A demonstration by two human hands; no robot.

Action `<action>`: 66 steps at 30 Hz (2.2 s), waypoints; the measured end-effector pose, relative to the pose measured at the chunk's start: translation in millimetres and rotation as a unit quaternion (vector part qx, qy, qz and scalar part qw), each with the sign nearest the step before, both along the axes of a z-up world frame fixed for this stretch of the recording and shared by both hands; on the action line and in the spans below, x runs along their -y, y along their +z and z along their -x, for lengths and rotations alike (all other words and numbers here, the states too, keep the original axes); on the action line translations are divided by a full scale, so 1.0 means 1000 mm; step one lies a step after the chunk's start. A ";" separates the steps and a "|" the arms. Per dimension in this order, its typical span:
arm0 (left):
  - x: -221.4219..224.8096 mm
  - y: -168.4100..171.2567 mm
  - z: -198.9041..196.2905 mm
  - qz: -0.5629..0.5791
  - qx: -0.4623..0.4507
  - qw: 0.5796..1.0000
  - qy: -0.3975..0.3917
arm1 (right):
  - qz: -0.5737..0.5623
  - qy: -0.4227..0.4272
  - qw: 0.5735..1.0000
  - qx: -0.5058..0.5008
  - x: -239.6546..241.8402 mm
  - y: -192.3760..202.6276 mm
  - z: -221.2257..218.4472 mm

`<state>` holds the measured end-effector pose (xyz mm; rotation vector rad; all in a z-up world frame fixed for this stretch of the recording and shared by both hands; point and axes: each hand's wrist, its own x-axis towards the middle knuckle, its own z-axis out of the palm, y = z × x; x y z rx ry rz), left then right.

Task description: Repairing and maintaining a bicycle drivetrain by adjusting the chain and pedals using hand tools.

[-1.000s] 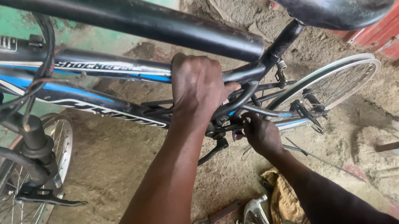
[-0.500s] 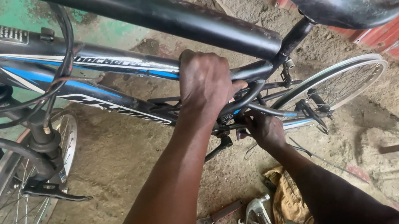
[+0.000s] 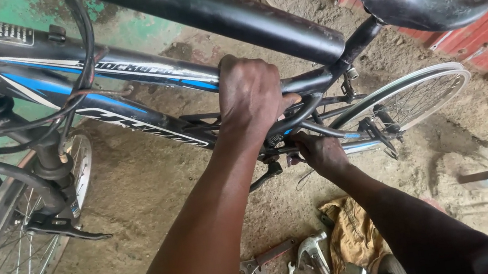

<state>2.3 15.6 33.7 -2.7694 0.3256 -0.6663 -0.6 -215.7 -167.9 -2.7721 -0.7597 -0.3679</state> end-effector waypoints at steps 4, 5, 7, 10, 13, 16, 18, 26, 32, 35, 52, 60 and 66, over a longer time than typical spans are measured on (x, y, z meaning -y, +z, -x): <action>-0.003 0.001 0.001 0.004 0.019 1.000 -0.013 | -0.024 0.003 1.000 -0.015 -0.002 0.000 0.003; -0.003 0.002 0.001 0.003 0.018 1.000 -0.012 | -0.018 -0.004 1.000 -0.008 -0.004 0.007 0.008; -0.002 -0.001 0.000 0.002 0.019 1.000 -0.009 | -0.024 0.006 1.000 -0.011 -0.018 0.042 0.023; -0.002 -0.003 0.000 0.005 0.022 1.000 -0.013 | -0.038 0.035 0.999 0.013 -0.019 0.059 0.026; -0.004 -0.005 -0.005 0.017 0.032 0.999 -0.026 | -0.033 0.052 0.997 0.047 0.001 0.019 0.006; -0.003 -0.005 -0.006 0.017 0.036 0.999 -0.026 | -0.028 0.051 0.997 0.048 0.008 -0.001 -0.004; -0.001 -0.010 -0.003 0.011 0.037 0.999 -0.019 | -0.033 0.055 0.997 0.047 0.010 -0.001 0.001; -0.001 -0.009 -0.006 0.036 0.035 0.998 -0.025 | -0.057 -0.180 0.980 -0.057 0.002 -0.008 0.026; 0.002 -0.012 -0.009 0.030 0.025 0.999 0.001 | -0.064 -0.218 0.970 -0.084 -0.025 0.001 0.026; 0.000 -0.011 -0.007 0.044 0.040 0.998 -0.007 | -0.038 -0.225 0.966 -0.120 -0.035 0.028 0.039; -0.004 -0.015 -0.010 0.014 0.036 0.999 -0.007 | -0.134 -0.163 0.974 -0.082 -0.028 0.019 0.030; -0.003 -0.017 -0.010 0.009 0.034 0.999 -0.003 | -0.112 -0.171 0.975 -0.089 -0.037 0.023 0.036; -0.003 -0.018 -0.013 0.022 0.035 0.999 -0.013 | -0.102 -0.212 0.966 -0.111 -0.044 0.009 0.028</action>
